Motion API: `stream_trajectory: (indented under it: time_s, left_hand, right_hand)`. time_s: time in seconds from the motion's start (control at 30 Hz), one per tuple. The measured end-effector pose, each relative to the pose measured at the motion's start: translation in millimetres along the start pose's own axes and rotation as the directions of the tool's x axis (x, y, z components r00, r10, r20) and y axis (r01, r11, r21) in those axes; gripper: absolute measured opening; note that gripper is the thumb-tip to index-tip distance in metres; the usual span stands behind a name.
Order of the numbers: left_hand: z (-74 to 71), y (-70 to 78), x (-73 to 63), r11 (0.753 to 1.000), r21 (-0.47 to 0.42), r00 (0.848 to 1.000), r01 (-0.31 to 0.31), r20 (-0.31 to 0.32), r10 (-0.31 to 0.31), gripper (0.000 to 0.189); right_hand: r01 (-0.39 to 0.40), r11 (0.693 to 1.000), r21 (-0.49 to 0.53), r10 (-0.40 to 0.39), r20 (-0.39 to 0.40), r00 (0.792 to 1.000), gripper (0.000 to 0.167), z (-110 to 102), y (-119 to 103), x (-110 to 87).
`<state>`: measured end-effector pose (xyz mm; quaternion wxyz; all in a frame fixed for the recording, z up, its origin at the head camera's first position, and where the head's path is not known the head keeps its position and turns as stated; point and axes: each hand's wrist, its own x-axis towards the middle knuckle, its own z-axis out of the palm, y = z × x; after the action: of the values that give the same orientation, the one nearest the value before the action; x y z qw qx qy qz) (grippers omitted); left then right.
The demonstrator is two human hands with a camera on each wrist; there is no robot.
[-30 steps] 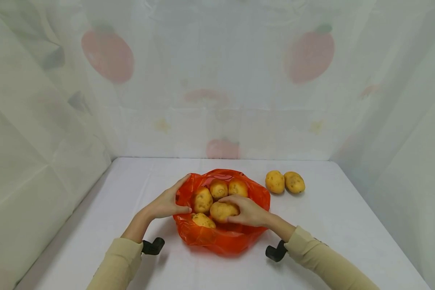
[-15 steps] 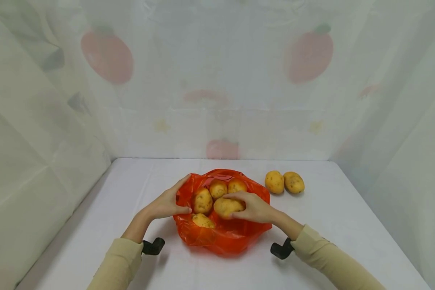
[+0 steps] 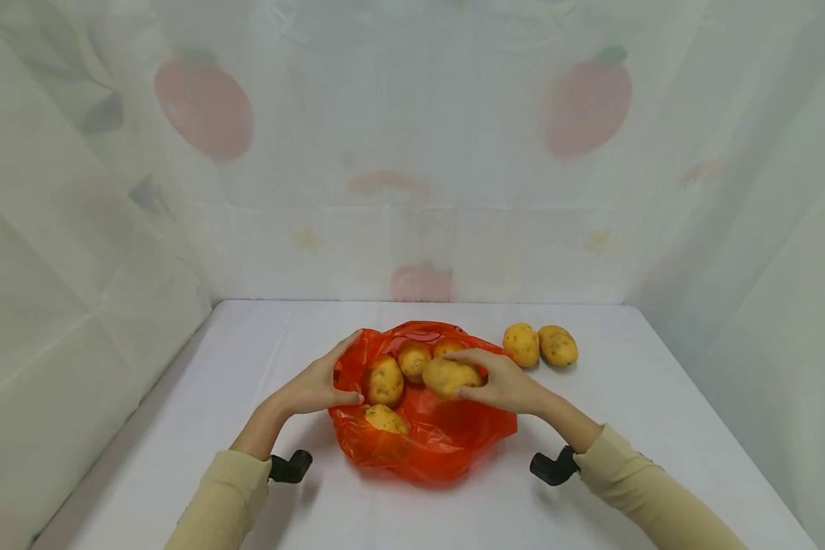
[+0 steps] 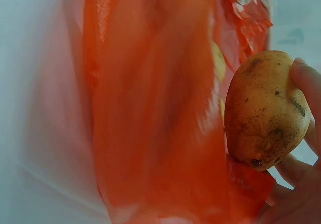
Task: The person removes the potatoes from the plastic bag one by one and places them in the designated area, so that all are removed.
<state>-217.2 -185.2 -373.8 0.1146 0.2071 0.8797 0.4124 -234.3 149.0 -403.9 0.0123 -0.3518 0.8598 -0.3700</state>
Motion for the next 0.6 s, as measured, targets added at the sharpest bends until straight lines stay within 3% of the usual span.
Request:
stream_trajectory:
  time_s: [0.33,0.6]
  left_hand:
    - [0.0,-0.1,0.4,1.0,-0.004,1.0,-0.002,0.003,0.002,0.095]
    - [0.3,0.8,0.8,1.0,0.003,1.0,-0.009,-0.001,0.009,0.096]
  right_hand:
    - [-0.054,0.998,0.01,0.055,-0.05,0.997,0.053,-20.9,-0.3,-9.7]
    - [-0.075,0.997,0.015,0.076,-0.133,0.988,0.055,-34.9,6.6,-18.0]
